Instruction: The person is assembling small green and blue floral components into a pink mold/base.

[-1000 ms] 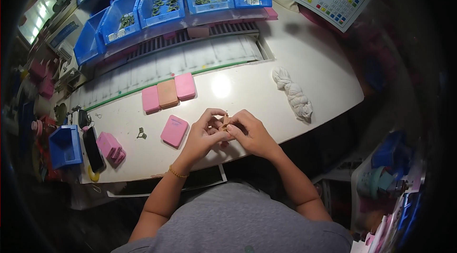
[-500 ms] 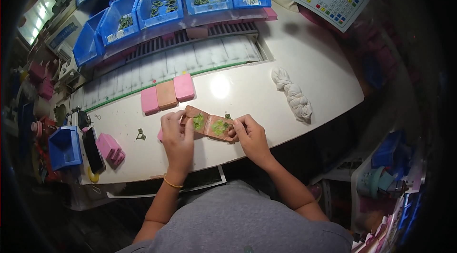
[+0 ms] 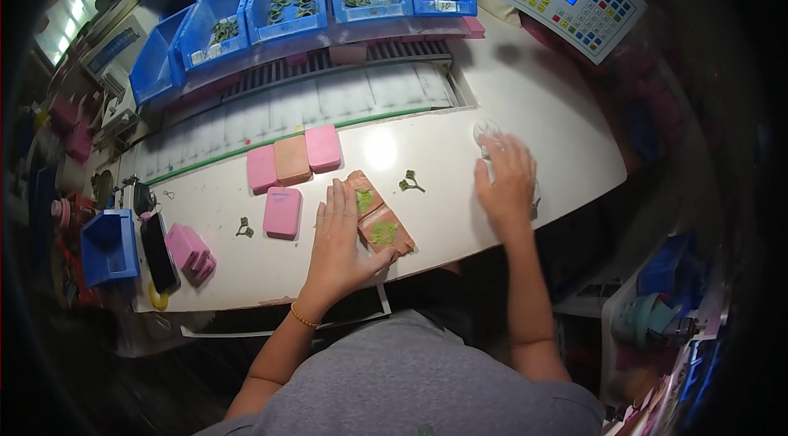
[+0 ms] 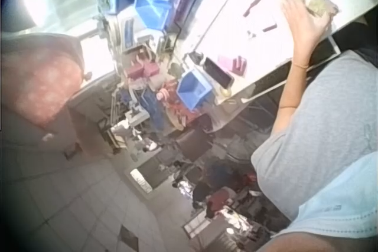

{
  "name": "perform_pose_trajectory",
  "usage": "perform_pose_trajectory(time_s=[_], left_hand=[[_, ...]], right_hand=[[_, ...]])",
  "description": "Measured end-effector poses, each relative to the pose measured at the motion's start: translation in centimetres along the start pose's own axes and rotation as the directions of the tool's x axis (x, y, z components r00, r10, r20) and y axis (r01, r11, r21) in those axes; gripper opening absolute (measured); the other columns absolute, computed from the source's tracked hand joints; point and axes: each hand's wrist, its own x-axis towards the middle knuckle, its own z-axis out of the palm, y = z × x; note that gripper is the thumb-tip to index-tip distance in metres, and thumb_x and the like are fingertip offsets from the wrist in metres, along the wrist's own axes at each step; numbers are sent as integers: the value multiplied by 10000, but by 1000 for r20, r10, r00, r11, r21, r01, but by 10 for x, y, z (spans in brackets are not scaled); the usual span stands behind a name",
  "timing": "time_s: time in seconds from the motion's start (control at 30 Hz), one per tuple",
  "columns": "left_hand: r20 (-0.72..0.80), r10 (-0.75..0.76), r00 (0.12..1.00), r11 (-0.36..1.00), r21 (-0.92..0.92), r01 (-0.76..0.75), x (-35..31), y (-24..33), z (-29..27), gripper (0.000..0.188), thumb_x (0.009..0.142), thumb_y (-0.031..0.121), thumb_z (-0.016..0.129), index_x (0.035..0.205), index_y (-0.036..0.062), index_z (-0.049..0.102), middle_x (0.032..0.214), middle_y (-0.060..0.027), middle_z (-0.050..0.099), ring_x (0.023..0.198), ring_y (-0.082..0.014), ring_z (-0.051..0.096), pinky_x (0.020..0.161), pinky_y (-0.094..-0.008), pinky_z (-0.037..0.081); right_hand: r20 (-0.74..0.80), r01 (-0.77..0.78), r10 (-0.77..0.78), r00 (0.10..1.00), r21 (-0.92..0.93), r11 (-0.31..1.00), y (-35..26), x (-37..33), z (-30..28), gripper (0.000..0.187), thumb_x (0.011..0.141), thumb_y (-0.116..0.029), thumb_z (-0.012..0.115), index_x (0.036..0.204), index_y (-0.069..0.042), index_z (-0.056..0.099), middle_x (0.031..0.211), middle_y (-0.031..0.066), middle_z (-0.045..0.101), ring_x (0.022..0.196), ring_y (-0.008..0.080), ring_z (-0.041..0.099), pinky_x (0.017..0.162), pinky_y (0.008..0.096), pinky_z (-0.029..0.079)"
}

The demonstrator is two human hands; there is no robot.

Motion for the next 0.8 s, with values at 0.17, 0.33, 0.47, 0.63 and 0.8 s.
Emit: perform_pose_trajectory(time_s=[0.17, 0.33, 0.47, 0.63, 0.8], left_hand=[[-35, -11, 999, 994, -107, 7, 4, 0, -5, 1297, 659, 495, 874, 1565, -111, 173, 1603, -319, 282, 1514, -413, 274, 1256, -507, 188], [-52, 62, 997, 995, -73, -66, 8, -8, -5, 1382, 601, 532, 899, 1577, -92, 145, 1580, -291, 344, 1477, -383, 360, 1255, -502, 197], [-6, 45, 999, 991, -125, -46, 12, -9, -7, 1358, 612, 533, 886, 1569, -106, 164, 1589, -290, 334, 1478, -382, 364, 1253, -507, 200], [-11, 43, 999, 989, -140, -44, 12, -11, -5, 1433, 586, 541, 903, 1579, -102, 95, 1584, -295, 337, 1483, -379, 356, 1261, -496, 174], [-16, 58, 998, 988, -145, -60, 9, -13, -5, 1449, 614, 580, 891, 1572, -126, 63, 1599, -306, 305, 1507, -393, 305, 1265, -517, 133]], right_hand=[[298, -106, 64, 953, 127, 986, 22, 11, -18, 527, 793, -42, 645, 1319, -79, 655, 1336, 139, 650, 1067, 314, 616, 923, 454, 520], [29, 431, -503, 864, 476, 767, -59, -37, -34, 575, 729, -33, 686, 1298, -118, 674, 1329, 51, 667, 958, 295, 641, 814, 394, 546], [204, 407, -566, 799, 509, 758, -83, -25, -34, 505, 725, -100, 729, 1228, -101, 691, 1312, 42, 671, 849, 267, 614, 752, 365, 535], [126, 438, -542, 831, 455, 776, -105, 2, 0, 402, 755, -116, 709, 1157, -108, 703, 1292, 41, 682, 782, 256, 597, 726, 366, 540], [4, 374, -407, 913, 390, 841, -69, 18, -9, 529, 725, -154, 743, 1253, -145, 705, 1400, 84, 641, 803, 273, 630, 778, 381, 561]])
